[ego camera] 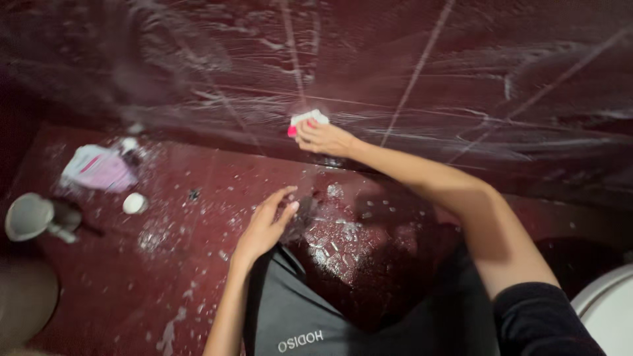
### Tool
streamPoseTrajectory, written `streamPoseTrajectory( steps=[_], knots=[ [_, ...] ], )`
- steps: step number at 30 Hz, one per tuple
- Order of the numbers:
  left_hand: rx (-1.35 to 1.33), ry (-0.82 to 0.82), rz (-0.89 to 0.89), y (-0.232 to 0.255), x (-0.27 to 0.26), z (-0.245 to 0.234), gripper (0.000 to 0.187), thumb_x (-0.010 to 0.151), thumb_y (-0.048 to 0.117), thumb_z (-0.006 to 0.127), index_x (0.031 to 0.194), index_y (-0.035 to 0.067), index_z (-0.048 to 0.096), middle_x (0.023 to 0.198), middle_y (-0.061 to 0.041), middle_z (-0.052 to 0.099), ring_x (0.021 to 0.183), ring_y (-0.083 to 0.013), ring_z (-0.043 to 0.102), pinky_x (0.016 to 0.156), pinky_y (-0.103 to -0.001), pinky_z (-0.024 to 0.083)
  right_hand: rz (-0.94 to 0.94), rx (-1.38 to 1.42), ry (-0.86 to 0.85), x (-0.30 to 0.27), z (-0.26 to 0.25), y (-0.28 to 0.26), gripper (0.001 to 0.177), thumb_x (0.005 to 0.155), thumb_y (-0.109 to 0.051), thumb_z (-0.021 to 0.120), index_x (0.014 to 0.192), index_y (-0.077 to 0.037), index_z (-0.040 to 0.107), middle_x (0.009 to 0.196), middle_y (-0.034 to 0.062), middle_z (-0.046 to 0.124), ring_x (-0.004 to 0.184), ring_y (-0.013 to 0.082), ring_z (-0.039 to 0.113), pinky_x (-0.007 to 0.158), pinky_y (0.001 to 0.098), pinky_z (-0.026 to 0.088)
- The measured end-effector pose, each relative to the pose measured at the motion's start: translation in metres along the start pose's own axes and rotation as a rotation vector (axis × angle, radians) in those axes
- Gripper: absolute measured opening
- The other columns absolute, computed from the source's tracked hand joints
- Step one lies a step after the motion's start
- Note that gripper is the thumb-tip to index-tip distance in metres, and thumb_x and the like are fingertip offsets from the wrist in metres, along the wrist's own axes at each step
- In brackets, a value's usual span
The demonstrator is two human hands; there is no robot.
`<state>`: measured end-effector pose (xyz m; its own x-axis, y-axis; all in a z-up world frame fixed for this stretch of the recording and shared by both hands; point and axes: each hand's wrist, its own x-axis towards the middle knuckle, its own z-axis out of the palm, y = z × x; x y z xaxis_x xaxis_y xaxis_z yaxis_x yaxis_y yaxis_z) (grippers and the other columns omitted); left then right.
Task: The person scrubs the bathroom wall tiles with a handheld brush and soap powder, pouring water from a small scoop to rinse the area.
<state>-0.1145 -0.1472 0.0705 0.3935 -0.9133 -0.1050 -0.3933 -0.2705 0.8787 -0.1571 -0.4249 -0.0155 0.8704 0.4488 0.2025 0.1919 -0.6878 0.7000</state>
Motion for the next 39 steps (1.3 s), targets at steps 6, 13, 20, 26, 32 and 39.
streamPoseTrajectory(
  steps=[6,13,20,26,32,39],
  knots=[
    [-0.022,0.081,-0.066,0.049,-0.027,-0.038,0.038,0.082,0.027,0.053,0.117,0.010,0.051,0.104,-0.011,0.061,0.096,-0.0202,0.059,0.082,-0.032,0.044,0.067,0.021,0.153,0.059,-0.084,0.075,0.028,0.081,-0.018,0.050,0.107,-0.010,0.046,0.114,0.0153,0.045,0.109,0.0252,0.047,0.093,0.0374,0.037],
    [-0.114,0.174,-0.066,0.128,-0.099,-0.091,0.039,0.083,0.028,0.052,0.116,0.009,0.052,0.105,-0.012,0.061,0.100,-0.0224,0.056,0.086,-0.034,0.041,0.079,0.150,0.001,0.080,-0.193,0.184,0.044,0.076,-0.019,0.050,0.119,-0.011,0.044,0.116,0.0188,0.046,0.104,0.0288,0.046,0.090,0.0406,0.036],
    [-0.298,0.229,-0.357,0.224,-0.208,-0.159,0.036,0.083,0.028,0.051,0.114,0.010,0.052,0.100,-0.009,0.063,0.093,-0.0162,0.058,0.082,-0.030,0.044,0.285,0.351,-0.341,0.026,-0.305,0.205,0.060,0.056,-0.008,0.052,0.115,-0.012,0.042,0.120,0.0172,0.042,0.113,0.0287,0.040,0.093,0.0433,0.029],
    [-0.399,0.417,-0.455,0.287,-0.292,-0.220,0.033,0.083,0.022,0.054,0.114,0.009,0.054,0.090,-0.006,0.064,0.082,-0.0119,0.056,0.077,-0.025,0.045,0.675,0.620,-0.626,-0.022,-0.452,0.188,0.079,0.056,-0.009,0.065,0.127,-0.024,0.033,0.104,0.0112,0.045,0.101,0.0276,0.042,0.094,0.0425,0.031],
    [-0.603,0.610,-0.338,0.309,-0.333,-0.274,0.027,0.086,0.015,0.050,0.111,0.005,0.054,0.085,-0.004,0.061,0.080,-0.0100,0.058,0.074,-0.022,0.045,1.518,0.760,-0.547,-0.061,-0.522,0.147,0.069,0.063,-0.017,0.073,0.124,-0.019,0.042,0.108,0.0143,0.052,0.102,0.0341,0.049,0.089,0.0453,0.039],
    [-0.588,0.721,-0.241,0.306,-0.368,-0.339,0.026,0.085,0.011,0.050,0.110,0.002,0.052,0.087,-0.005,0.061,0.080,-0.0090,0.058,0.072,-0.020,0.046,1.991,1.201,0.087,-0.007,-0.540,0.101,0.058,0.074,-0.018,0.071,0.120,-0.001,0.040,0.112,0.0167,0.051,0.099,0.0224,0.050,0.083,0.0338,0.043]
  ],
)
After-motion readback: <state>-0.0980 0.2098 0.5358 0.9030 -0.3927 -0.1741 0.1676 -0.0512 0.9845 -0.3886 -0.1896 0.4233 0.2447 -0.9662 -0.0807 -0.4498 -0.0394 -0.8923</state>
